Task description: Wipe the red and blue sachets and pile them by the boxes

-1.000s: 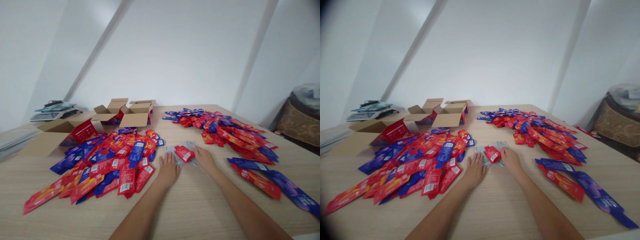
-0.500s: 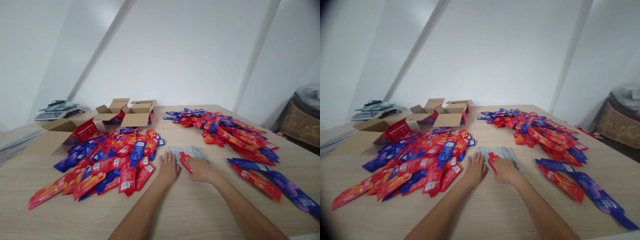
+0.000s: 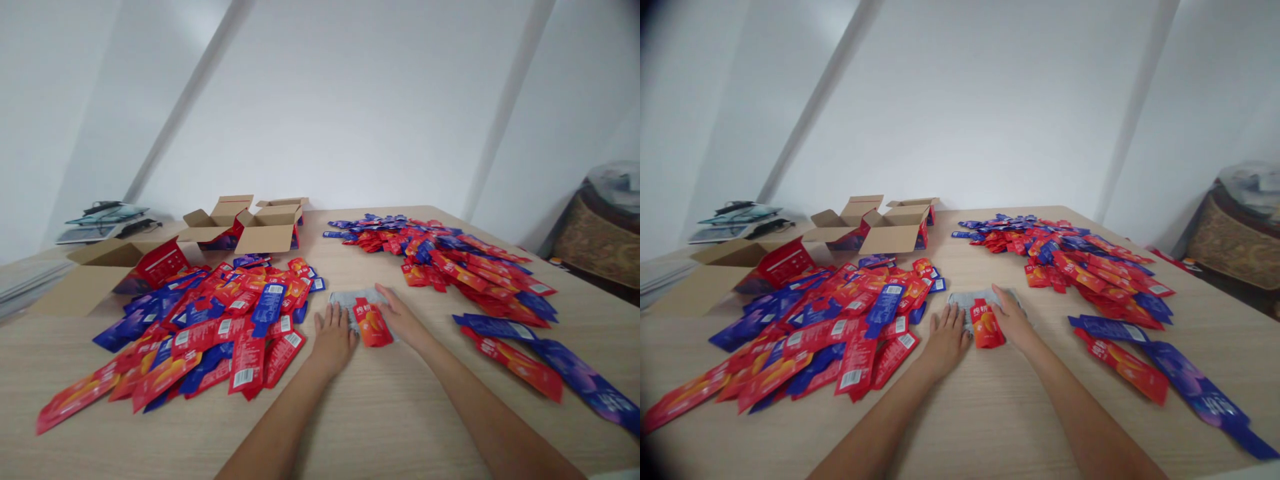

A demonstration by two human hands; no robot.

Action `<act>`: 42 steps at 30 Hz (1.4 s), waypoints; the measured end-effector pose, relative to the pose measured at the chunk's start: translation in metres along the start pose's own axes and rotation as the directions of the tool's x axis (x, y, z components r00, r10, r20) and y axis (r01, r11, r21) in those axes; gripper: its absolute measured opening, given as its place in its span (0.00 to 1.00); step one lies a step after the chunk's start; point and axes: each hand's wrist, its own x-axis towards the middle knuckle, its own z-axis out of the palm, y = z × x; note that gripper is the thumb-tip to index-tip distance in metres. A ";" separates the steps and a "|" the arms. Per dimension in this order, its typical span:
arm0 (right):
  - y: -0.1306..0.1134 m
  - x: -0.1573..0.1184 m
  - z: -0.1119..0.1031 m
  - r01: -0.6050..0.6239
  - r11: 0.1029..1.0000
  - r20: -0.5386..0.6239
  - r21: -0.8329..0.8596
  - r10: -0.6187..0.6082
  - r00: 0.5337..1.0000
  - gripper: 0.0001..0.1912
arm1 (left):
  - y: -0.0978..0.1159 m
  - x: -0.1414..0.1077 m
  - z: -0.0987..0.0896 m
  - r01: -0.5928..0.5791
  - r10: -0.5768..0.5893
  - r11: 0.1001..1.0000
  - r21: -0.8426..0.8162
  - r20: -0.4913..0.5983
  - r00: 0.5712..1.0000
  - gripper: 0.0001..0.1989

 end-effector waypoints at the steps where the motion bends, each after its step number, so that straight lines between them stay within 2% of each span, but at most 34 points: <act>1: 0.000 -0.004 0.003 0.062 0.994 0.080 -0.093 -0.055 0.995 0.27 | 0.001 -0.001 -0.001 -0.004 0.004 1.000 0.001 -0.008 1.000 0.27; 4: -0.004 -0.016 0.011 0.207 0.920 0.330 -0.332 -0.092 0.940 0.26 | 0.003 -0.001 -0.002 -0.063 0.063 0.998 0.010 -0.043 0.997 0.25; 7: -0.009 -0.019 0.017 0.257 0.812 0.402 -0.524 -0.031 0.915 0.27 | 0.004 0.001 -0.003 -0.139 0.139 0.990 0.004 -0.001 0.990 0.25; 9: -0.012 -0.010 0.018 0.267 0.749 0.400 -0.606 -0.004 0.917 0.26 | 0.004 0.003 -0.004 -0.159 0.159 0.987 -0.009 0.033 0.987 0.25; 12: -0.014 0.015 0.016 0.251 0.673 0.364 -0.696 0.029 0.931 0.25 | 0.003 0.002 -0.005 -0.169 0.169 0.985 -0.028 0.024 0.985 0.24; 15: -0.019 0.036 0.011 0.202 0.593 0.271 -0.779 0.028 0.962 0.22 | 0.001 -0.001 -0.006 -0.159 0.160 0.986 -0.041 0.010 0.987 0.24; 18: -0.029 0.040 0.006 0.120 0.553 0.148 -0.825 0.007 0.989 0.18 | -0.001 -0.004 -0.003 -0.161 0.161 0.985 -0.057 -0.006 0.987 0.24; 20: -0.035 0.032 0.007 0.058 0.564 0.062 -0.824 -0.013 0.998 0.18 | -0.001 -0.003 -0.001 -0.164 0.164 0.984 -0.069 -0.017 0.986 0.25; 22: -0.040 0.021 0.012 -0.013 0.591 0.013 -0.807 0.040 0.999 0.22 | -0.002 -0.002 0.002 -0.157 0.156 0.984 -0.079 -0.019 0.988 0.26; 25: -0.040 0.009 0.021 -0.089 0.598 0.036 -0.797 0.193 0.981 0.27 | -0.002 -0.001 0.004 -0.144 0.143 0.986 -0.089 -0.017 0.990 0.26; 28: -0.032 0.011 0.023 -0.070 0.594 0.054 -0.801 0.187 0.981 0.29 | -0.003 -0.001 0.005 -0.164 0.162 0.982 -0.093 -0.029 0.986 0.25; 30: -0.026 0.020 0.019 -0.058 0.609 0.048 -0.791 0.156 0.987 0.30 | -0.004 -0.001 0.006 -0.175 0.172 0.980 -0.093 -0.045 0.984 0.25; 32: -0.021 0.033 0.014 -0.088 0.656 0.038 -0.750 0.175 0.984 0.34 | -0.004 -0.002 0.006 -0.172 0.167 0.980 -0.098 -0.057 0.984 0.25; 34: -0.022 0.048 0.010 -0.160 0.756 0.039 -0.635 0.238 0.970 0.39 | -0.003 -0.002 0.006 -0.169 0.162 0.980 -0.109 -0.064 0.985 0.25; 36: -0.028 0.063 0.011 -0.241 0.861 0.065 -0.448 0.301 0.952 0.43 | -0.003 -0.002 0.004 -0.171 0.164 0.978 -0.120 -0.063 0.984 0.26; 39: -0.043 0.089 0.018 -0.252 0.938 0.135 -0.238 0.289 0.948 0.38 | -0.004 -0.002 0.000 -0.171 0.167 0.976 -0.137 -0.039 0.985 0.26; 40: -0.048 0.098 0.021 -0.226 0.950 0.125 -0.214 0.256 0.959 0.35 | -0.004 -0.002 -0.001 -0.166 0.164 0.976 -0.142 -0.027 0.986 0.26; 42: -0.053 0.115 0.023 -0.169 0.961 0.029 -0.217 0.179 0.983 0.30 | -0.005 -0.002 -0.003 -0.157 0.158 0.976 -0.153 -0.004 0.987 0.26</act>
